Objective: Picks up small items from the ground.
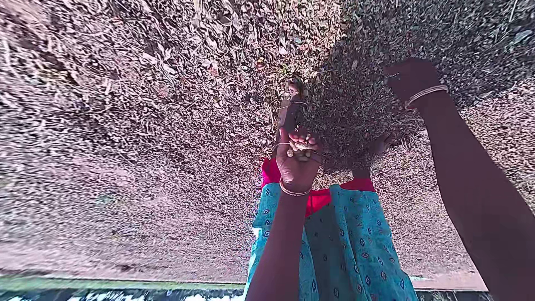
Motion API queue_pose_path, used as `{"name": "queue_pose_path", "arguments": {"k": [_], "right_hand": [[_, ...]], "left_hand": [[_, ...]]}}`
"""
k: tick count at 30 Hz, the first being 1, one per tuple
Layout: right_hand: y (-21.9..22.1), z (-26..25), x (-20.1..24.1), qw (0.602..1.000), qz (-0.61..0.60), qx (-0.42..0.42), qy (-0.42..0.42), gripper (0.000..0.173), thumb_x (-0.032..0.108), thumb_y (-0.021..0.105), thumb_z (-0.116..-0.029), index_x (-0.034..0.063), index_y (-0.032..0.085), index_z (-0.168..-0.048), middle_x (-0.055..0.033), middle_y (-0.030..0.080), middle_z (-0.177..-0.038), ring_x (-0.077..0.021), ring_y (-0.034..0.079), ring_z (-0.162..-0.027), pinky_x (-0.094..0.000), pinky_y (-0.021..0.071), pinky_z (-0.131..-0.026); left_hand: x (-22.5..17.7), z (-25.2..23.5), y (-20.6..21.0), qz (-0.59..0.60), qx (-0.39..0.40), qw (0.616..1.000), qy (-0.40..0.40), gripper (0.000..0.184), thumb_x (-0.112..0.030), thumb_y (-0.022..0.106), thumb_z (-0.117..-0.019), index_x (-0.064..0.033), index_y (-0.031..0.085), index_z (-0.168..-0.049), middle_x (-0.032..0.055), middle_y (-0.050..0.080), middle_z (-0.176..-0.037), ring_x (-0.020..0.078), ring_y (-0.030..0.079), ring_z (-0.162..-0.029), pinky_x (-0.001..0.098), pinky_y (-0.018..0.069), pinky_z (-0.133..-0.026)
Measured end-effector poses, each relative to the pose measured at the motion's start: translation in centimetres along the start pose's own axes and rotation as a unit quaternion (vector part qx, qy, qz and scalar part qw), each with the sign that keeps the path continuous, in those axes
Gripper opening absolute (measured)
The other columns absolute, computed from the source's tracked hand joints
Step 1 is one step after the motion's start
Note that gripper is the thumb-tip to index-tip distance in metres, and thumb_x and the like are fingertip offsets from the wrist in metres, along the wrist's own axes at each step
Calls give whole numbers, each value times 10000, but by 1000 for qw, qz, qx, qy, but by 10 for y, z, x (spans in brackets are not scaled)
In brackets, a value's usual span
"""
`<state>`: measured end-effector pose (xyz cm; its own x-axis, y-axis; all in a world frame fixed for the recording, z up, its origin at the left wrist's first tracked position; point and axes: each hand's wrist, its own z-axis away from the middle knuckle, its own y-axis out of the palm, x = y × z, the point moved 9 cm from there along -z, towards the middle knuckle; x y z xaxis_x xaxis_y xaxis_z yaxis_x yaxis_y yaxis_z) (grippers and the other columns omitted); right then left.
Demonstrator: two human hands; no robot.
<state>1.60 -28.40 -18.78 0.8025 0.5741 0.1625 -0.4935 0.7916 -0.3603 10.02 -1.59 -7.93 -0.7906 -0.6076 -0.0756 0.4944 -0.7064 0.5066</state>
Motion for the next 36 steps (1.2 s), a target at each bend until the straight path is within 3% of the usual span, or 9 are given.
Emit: {"name": "queue_pose_path", "arguments": {"k": [4,10,16,19,21,28,30,33,36], "right_hand": [[-11,-61,46,995,-38,-52,-80,299,60,548,-1004,17,690,-1264,-253,662,-1299,-432,604,-1261,-614,417,-1087],[55,-69,61,999,-5,-19,-28,320,-12,625,-936,-77,634,-1249,-338,569,-1354,-528,546,-1275,-692,449,-1029],[7,20,58,921,-330,-197,-68,327,182,636,-987,7,637,-1263,-82,687,-992,-98,648,-815,-278,543,-781],[1,85,118,867,-406,-30,-287,286,117,672,-939,-13,649,-1193,-7,698,-993,-16,678,-870,-197,592,-803],[-3,103,140,852,-393,32,-346,393,170,678,-942,-23,623,-1280,-35,731,-1079,-55,706,-983,-234,594,-903],[-49,-45,140,945,-192,-179,-194,335,173,562,-999,28,689,-1274,-157,721,-1178,-236,691,-1089,-387,520,-1001],[-31,-83,151,973,-104,-173,-114,496,157,626,-946,111,592,-1438,-163,583,-1461,-352,532,-1373,-547,433,-1119],[43,-90,169,991,43,-75,-105,923,135,754,-799,364,362,-1602,-125,88,-1738,-559,29,-1541,-824,185,-1102],[115,-38,156,980,116,66,-149,679,22,702,-880,298,570,-1486,-77,168,-1732,-599,56,-1520,-901,111,-1051]], "left_hand": [[3,2,0,-13,-8,1000,-10,495,-438,375,-1082,-156,674,-806,-14,651,-740,117,667,-716,269,574,-707],[-19,-1,8,-21,21,999,40,493,-344,238,-1103,-145,672,-977,32,706,-959,181,708,-925,358,587,-881],[-21,-2,-4,-8,-24,997,70,509,-367,234,-1108,-150,669,-956,18,697,-935,165,700,-935,356,577,-898],[-21,0,-11,-33,-69,995,67,502,-363,233,-1108,-169,674,-964,8,711,-943,168,708,-958,379,575,-934],[-13,-1,-4,-24,-34,999,35,490,-354,238,-1109,-158,674,-1003,34,711,-1009,187,702,-1012,385,570,-949],[6,3,17,81,60,994,-51,367,-332,437,-1074,-101,681,-927,62,698,-915,174,706,-794,304,610,-728],[6,5,15,72,58,994,-64,373,-351,455,-1062,-109,697,-911,52,700,-891,170,703,-770,309,610,-694],[4,4,16,52,68,995,-57,372,-350,452,-1062,-113,697,-913,51,700,-886,170,704,-776,313,607,-696],[3,2,21,52,71,995,-47,340,-329,498,-1049,-111,716,-906,49,712,-888,174,710,-790,314,608,-726]]}}
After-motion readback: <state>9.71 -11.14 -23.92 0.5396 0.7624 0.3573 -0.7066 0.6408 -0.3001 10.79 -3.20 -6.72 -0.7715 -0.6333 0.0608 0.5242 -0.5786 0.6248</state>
